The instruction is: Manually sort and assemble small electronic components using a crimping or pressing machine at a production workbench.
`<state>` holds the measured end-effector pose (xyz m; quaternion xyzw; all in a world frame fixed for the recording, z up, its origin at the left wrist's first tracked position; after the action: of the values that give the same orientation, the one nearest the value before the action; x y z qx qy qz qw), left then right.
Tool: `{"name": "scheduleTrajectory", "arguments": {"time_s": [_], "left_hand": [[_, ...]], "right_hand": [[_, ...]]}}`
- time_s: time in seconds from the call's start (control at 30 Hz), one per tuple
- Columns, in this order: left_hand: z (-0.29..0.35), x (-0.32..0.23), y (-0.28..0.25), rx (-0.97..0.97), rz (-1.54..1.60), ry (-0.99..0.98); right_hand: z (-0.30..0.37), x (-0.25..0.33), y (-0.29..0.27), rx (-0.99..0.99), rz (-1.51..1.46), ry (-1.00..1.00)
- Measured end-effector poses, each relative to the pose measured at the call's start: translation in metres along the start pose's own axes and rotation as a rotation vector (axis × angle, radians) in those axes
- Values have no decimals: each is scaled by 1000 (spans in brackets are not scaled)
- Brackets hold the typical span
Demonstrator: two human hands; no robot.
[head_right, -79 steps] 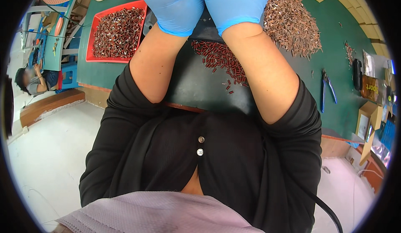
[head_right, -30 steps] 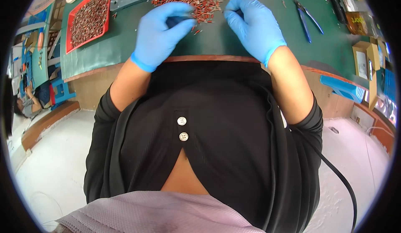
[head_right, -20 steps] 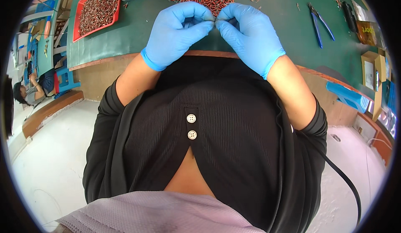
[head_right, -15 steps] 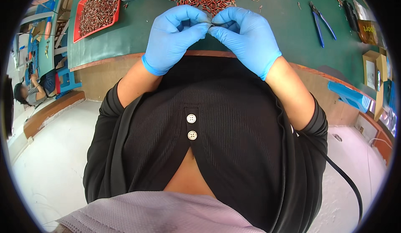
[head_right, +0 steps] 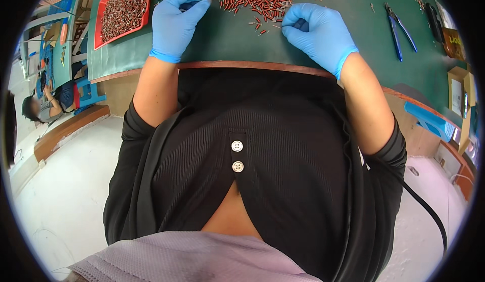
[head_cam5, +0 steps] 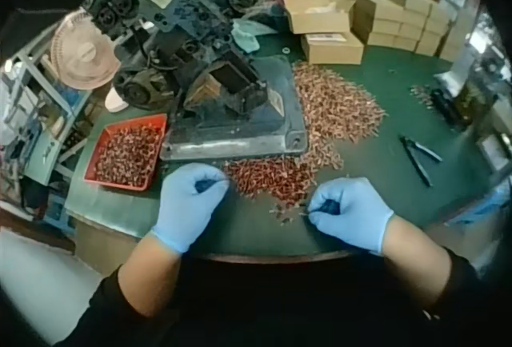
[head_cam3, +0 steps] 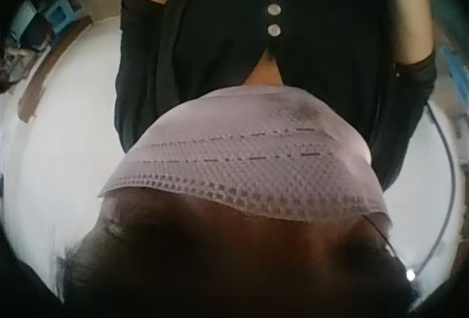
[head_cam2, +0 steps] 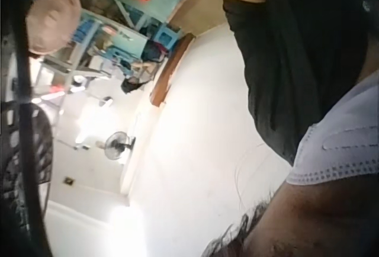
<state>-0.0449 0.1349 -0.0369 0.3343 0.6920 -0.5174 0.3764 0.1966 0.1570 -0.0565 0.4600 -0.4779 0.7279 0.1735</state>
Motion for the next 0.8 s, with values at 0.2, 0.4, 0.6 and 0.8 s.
{"name": "scheduleTrajectory", "arguments": {"time_s": [0.2, 0.4, 0.6, 0.8], "left_hand": [[-1, -38, 39, 172, -379, 284], [-5, -42, 66, 250, -710, 340], [-8, -43, 74, 355, -845, 279], [5, -66, 75, 261, -698, 508]], "right_hand": [[2, -11, -8, -197, -48, -117], [4, -5, -13, -239, 4, -212], [7, -2, -17, -267, 33, -239], [9, 3, -15, -264, 38, -230]]}}
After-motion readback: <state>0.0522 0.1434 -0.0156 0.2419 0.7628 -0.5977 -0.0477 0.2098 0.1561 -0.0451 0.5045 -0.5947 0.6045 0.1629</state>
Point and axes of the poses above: each hand's wrist, its own z-axis away from the middle knuckle, its own y-axis out of the palm, x = y × z, the point moved 8 cm from there along -z, towards the middle knuckle
